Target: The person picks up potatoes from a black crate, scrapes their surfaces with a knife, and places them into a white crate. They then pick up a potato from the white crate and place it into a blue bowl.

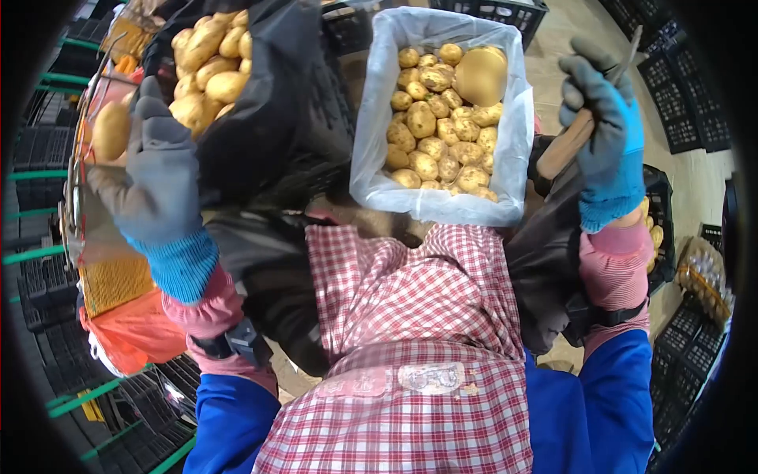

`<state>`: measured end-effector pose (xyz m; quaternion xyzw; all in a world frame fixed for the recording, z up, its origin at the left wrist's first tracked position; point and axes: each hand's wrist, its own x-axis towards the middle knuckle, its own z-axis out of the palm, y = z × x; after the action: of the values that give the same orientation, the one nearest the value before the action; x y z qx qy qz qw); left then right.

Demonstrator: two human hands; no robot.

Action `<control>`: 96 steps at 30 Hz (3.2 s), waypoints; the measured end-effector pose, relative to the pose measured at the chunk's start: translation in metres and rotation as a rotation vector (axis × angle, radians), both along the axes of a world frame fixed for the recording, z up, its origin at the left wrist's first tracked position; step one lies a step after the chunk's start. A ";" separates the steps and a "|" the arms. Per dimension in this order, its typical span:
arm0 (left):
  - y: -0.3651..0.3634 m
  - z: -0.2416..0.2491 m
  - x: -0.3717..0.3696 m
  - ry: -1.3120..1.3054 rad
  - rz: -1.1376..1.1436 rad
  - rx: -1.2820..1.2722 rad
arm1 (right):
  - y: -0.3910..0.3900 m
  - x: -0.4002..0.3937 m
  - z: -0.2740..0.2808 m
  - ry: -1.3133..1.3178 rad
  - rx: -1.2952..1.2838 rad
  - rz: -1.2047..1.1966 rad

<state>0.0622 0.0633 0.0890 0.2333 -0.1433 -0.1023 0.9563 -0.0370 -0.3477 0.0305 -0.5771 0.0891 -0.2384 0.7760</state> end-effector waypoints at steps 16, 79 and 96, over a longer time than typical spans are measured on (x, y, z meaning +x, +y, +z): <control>-0.296 -0.376 -0.039 -1.043 -1.037 1.731 | -0.059 -0.008 -0.028 0.301 0.097 0.059; -0.070 -0.142 -0.117 0.391 -0.027 0.793 | 0.153 -0.039 -0.089 0.088 -1.401 0.357; -0.059 -0.156 -0.108 0.531 -0.351 0.391 | 0.131 -0.026 -0.110 0.174 -1.002 0.299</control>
<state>-0.0457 0.0038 -0.0669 0.3487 0.0940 -0.3472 0.8655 -0.0630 -0.2166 -0.0792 -0.9013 -0.0552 -0.0897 0.4202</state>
